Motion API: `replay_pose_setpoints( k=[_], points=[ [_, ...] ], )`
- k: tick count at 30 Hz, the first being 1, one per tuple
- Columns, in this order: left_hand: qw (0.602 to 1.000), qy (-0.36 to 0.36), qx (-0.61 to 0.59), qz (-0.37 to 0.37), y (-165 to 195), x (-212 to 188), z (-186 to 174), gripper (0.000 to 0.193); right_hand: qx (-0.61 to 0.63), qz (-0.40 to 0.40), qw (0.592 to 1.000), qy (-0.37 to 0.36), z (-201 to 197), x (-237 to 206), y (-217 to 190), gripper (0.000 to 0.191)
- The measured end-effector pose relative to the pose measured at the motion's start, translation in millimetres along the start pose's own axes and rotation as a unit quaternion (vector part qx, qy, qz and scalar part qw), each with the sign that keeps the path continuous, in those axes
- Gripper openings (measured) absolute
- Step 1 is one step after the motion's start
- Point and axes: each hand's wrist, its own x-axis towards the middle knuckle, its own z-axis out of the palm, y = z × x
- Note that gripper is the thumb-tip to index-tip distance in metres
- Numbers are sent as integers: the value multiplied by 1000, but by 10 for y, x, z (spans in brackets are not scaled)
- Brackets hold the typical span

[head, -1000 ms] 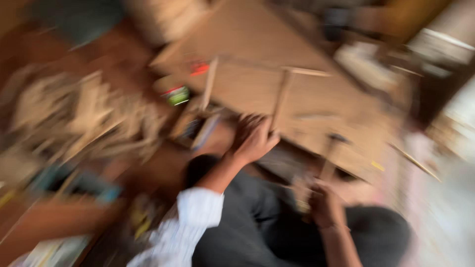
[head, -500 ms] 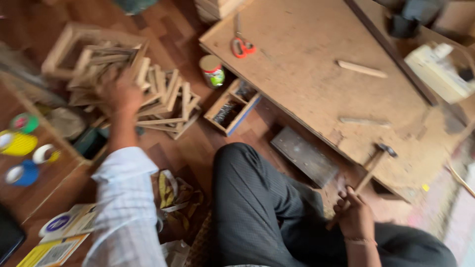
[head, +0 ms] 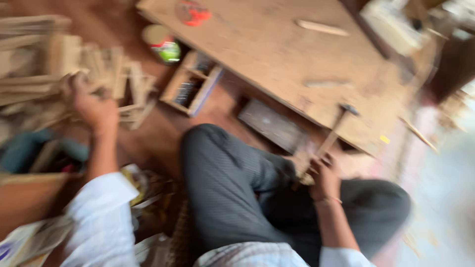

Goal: The person assembles small square wooden frames by joining four short wooden pieces. They use a hammer to drive nails into the corners to secure the joints. The person repeats this process for multiple frames and stacks the completed units on the floor.

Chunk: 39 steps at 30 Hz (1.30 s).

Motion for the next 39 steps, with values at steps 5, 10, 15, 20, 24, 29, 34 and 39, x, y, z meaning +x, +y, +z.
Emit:
replay_pose_setpoints(
  k=[5,10,15,20,24,29,34,39],
  points=[
    [985,-88,-130,72,785,-442,508,47,3,48,999,-23,113,-48,-70,34],
    [888,-334,-177,263,2234,-1040,1048,53,34,17,998,44,-7,-303,-539,23],
    [773,-470,-50,424,3243,-1714,1552,68,34,-91,995,-12,-895,-731,-1090,39],
    [743,-550,-28,380,3453,-2172,1855,54,-211,-287,919,168,-2242,-915,-1172,25],
    [708,-623,39,330,3455,-2580,1838,45,-297,-143,900,287,-2891,-865,-790,22],
    [710,-608,72,348,3430,-3255,1683,34,-335,25,899,282,-3195,-672,-364,27],
    [739,-617,8,270,3585,-3611,1782,36,-377,-111,900,186,-3435,-202,-244,27],
    [782,-613,-84,73,4029,-3447,1870,36,-414,-89,891,160,-3632,99,-242,22]
  ],
)
